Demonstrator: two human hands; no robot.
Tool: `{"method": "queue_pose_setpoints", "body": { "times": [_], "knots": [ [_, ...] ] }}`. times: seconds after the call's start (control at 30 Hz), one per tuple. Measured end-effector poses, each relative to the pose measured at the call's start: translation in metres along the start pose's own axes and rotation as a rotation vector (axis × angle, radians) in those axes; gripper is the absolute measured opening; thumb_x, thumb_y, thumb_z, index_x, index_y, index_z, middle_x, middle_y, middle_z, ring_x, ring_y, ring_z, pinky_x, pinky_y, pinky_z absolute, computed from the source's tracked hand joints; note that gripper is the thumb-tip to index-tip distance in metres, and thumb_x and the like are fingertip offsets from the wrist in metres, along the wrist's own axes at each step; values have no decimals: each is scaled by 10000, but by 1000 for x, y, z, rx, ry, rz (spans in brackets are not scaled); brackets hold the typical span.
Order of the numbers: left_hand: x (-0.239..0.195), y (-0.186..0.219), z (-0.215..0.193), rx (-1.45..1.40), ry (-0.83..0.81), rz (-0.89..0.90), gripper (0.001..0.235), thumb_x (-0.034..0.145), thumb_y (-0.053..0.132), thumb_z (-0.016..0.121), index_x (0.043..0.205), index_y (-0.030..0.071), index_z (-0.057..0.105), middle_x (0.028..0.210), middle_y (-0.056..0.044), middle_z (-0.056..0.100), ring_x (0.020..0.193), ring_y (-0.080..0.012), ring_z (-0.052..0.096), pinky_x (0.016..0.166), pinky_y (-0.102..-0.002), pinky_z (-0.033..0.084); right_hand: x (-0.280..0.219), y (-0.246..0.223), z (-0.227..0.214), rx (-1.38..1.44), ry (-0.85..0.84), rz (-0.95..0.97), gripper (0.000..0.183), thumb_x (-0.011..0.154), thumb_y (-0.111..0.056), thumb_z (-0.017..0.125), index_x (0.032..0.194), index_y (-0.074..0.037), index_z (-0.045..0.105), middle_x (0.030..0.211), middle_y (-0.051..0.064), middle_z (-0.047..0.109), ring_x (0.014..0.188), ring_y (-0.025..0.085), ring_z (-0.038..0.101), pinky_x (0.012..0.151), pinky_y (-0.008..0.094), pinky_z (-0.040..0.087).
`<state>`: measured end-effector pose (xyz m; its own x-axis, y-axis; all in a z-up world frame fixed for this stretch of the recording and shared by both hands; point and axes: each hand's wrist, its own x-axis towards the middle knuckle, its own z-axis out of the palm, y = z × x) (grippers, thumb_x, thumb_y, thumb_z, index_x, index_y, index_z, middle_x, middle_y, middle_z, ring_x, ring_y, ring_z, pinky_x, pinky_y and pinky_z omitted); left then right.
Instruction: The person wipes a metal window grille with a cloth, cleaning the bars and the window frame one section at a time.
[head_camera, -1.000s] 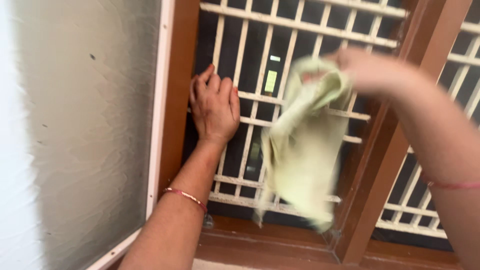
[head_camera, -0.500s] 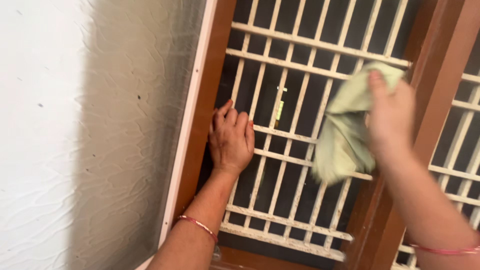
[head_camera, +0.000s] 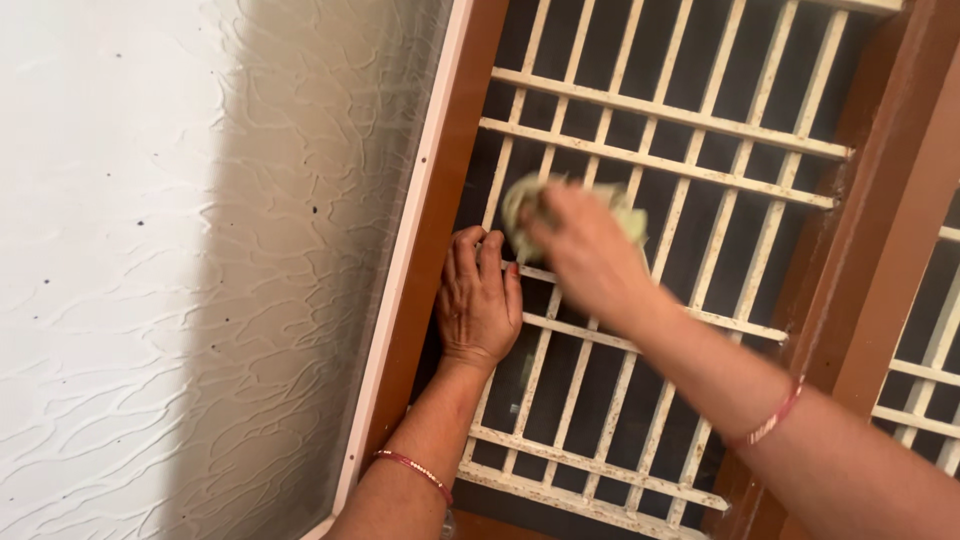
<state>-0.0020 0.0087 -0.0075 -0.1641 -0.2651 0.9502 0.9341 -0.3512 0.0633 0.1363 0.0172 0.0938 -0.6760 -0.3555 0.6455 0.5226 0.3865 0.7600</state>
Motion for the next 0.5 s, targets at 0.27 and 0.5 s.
{"method": "queue_pose_setpoints", "body": {
  "times": [0.27, 0.5],
  "knots": [
    [-2, 0, -2, -7, -12, -20, 298, 963, 107, 576, 1241, 1, 553, 1229, -189, 533, 1142, -383, 549, 948, -481, 477, 32, 17, -4, -169, -274, 65, 252, 990, -105, 603, 1200, -49, 731, 1066, 155, 574, 828, 226, 555, 626, 353, 523],
    [-3, -5, -3, -33, -29, -7, 314, 897, 96, 569, 1201, 18, 557, 1170, -182, 548, 1101, -379, 551, 944, -494, 471, 9, -32, -4, -30, -296, 124, 185, 939, -54, 593, 1029, -21, 750, 1070, 137, 596, 880, 232, 624, 725, 356, 564]
  ]
}}
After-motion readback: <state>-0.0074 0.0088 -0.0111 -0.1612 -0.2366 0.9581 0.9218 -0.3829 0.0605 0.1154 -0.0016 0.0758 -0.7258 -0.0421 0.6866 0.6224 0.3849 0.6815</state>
